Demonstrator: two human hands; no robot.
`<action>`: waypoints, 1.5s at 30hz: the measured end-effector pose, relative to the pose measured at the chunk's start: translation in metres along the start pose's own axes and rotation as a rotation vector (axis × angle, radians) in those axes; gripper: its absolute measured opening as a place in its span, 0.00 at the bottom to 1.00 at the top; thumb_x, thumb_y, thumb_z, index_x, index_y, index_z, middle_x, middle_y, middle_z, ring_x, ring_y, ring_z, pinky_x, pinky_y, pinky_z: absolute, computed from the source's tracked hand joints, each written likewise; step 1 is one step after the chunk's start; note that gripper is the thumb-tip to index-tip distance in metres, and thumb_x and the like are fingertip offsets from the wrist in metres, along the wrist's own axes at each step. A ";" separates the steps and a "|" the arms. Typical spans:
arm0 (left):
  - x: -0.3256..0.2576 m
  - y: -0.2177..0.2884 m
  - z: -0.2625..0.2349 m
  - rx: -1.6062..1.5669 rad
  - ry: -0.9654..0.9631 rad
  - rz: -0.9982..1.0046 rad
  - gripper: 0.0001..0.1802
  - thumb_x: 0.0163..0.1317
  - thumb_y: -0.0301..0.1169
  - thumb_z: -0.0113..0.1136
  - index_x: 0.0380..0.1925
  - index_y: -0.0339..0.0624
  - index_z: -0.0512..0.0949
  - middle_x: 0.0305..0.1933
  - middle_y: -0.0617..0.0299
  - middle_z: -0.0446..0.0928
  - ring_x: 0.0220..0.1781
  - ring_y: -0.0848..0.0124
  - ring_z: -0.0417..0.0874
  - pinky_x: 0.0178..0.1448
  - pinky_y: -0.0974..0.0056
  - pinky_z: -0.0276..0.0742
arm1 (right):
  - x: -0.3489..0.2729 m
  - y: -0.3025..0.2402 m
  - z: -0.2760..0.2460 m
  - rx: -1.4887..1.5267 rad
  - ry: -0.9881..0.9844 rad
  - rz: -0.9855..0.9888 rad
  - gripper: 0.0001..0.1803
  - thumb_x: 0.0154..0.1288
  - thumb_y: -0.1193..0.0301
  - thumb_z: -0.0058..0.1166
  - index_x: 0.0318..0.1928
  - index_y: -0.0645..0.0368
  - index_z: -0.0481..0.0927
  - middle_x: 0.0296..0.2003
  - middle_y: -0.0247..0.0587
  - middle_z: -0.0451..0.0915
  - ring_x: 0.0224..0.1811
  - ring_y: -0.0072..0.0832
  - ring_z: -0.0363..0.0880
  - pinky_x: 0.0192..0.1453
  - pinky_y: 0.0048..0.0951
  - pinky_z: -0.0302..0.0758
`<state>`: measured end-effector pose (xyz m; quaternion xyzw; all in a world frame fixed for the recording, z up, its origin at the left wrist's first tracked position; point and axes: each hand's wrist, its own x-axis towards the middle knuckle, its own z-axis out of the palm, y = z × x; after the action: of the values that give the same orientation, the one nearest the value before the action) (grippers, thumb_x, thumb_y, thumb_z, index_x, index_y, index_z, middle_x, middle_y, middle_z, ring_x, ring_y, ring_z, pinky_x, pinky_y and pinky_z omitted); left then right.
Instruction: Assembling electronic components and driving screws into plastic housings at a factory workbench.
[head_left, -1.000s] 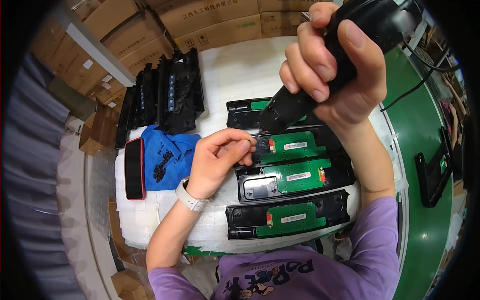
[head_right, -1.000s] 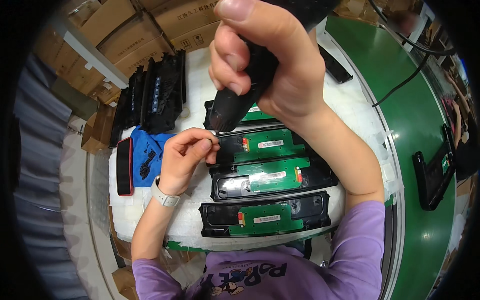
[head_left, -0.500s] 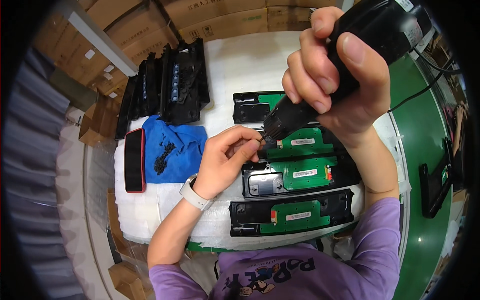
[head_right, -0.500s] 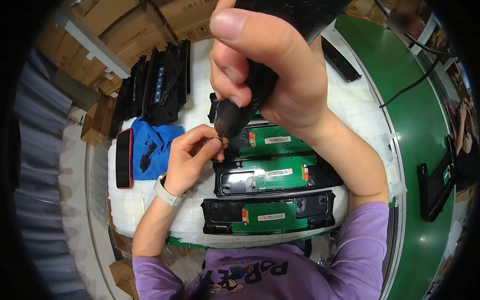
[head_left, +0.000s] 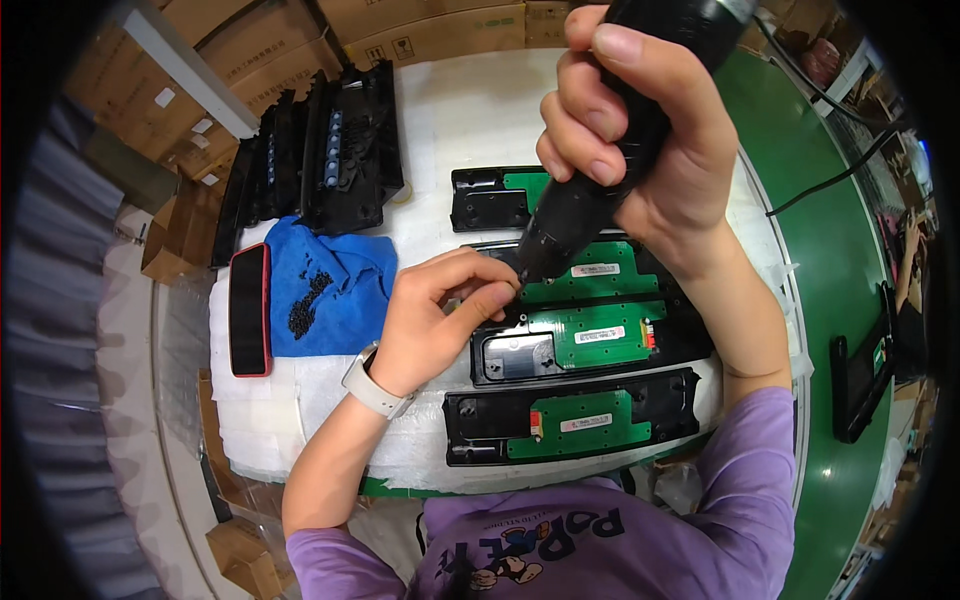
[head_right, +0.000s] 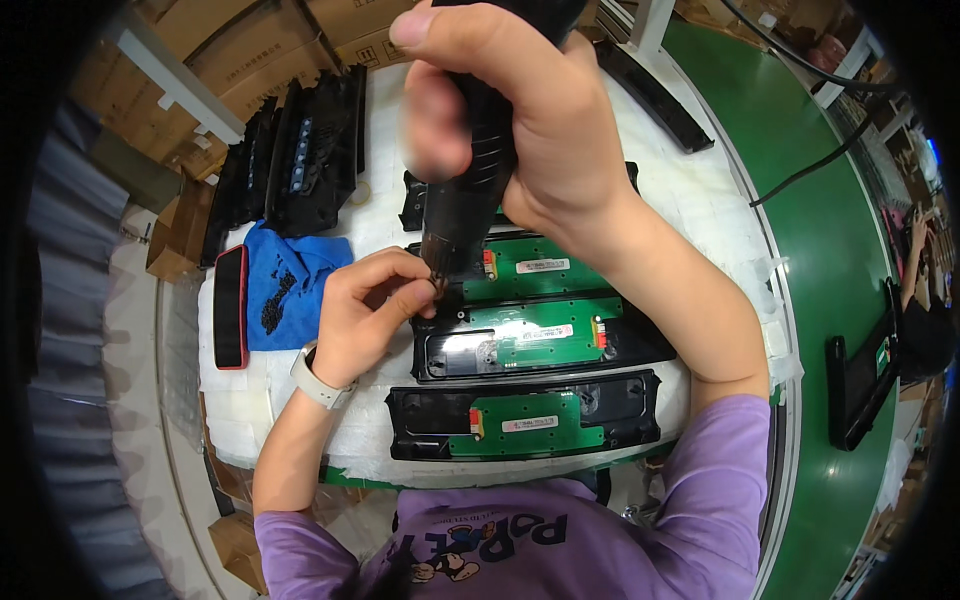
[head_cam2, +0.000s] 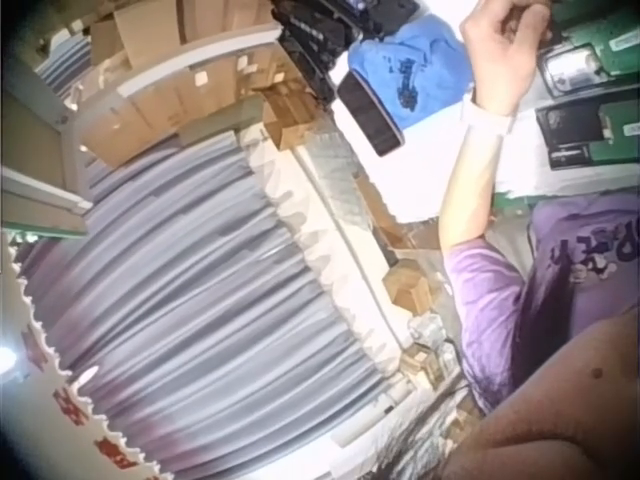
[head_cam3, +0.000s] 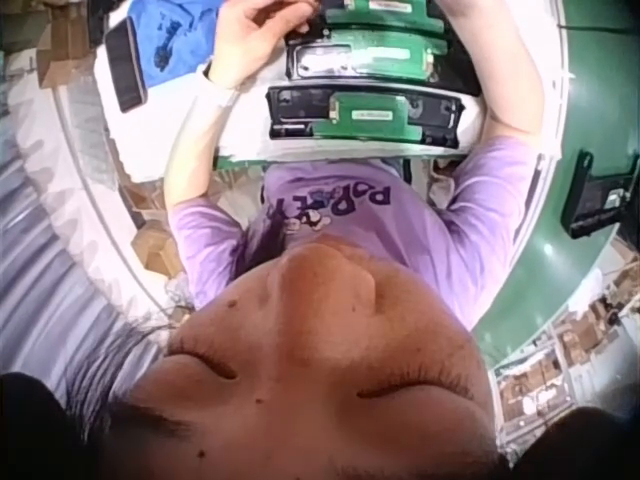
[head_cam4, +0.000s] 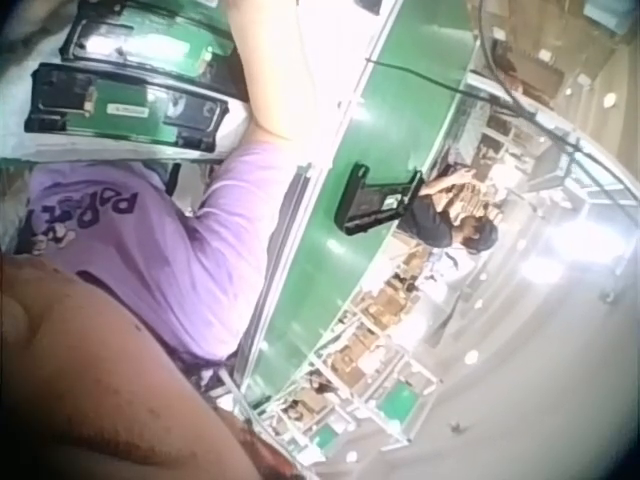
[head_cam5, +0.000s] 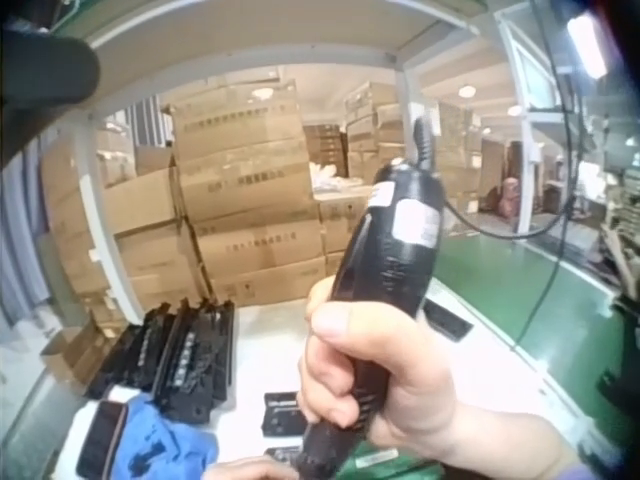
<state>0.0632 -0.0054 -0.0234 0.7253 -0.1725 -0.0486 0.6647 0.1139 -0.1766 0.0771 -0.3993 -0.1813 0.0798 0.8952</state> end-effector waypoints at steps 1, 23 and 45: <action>0.000 0.000 -0.001 -0.002 0.001 0.003 0.03 0.56 0.20 0.57 0.31 0.31 0.77 0.30 0.61 0.76 0.27 0.76 0.78 0.33 0.74 0.72 | 0.004 0.001 -0.006 -0.069 -0.062 -0.004 0.09 0.61 0.67 0.47 0.38 0.59 0.70 0.15 0.33 0.64 0.11 0.22 0.61 0.23 0.27 0.66; 0.020 -0.018 -0.018 0.655 0.189 0.384 0.03 0.57 0.22 0.52 0.31 0.34 0.72 0.41 0.50 0.78 0.44 0.54 0.77 0.48 0.60 0.71 | 0.051 0.014 -0.030 -0.442 -0.060 -0.306 0.12 0.57 0.66 0.52 0.37 0.59 0.70 0.15 0.30 0.62 0.12 0.21 0.61 0.23 0.26 0.63; 0.027 -0.035 -0.018 0.669 0.124 0.402 0.03 0.53 0.19 0.54 0.28 0.34 0.71 0.38 0.50 0.77 0.49 0.52 0.74 0.51 0.58 0.71 | 0.094 0.052 -0.045 -0.584 -0.167 -0.198 0.09 0.55 0.71 0.54 0.25 0.62 0.71 0.14 0.33 0.66 0.12 0.21 0.63 0.19 0.23 0.62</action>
<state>0.1006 0.0051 -0.0509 0.8552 -0.2769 0.1855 0.3970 0.2177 -0.1460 0.0355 -0.6117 -0.3075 -0.0308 0.7283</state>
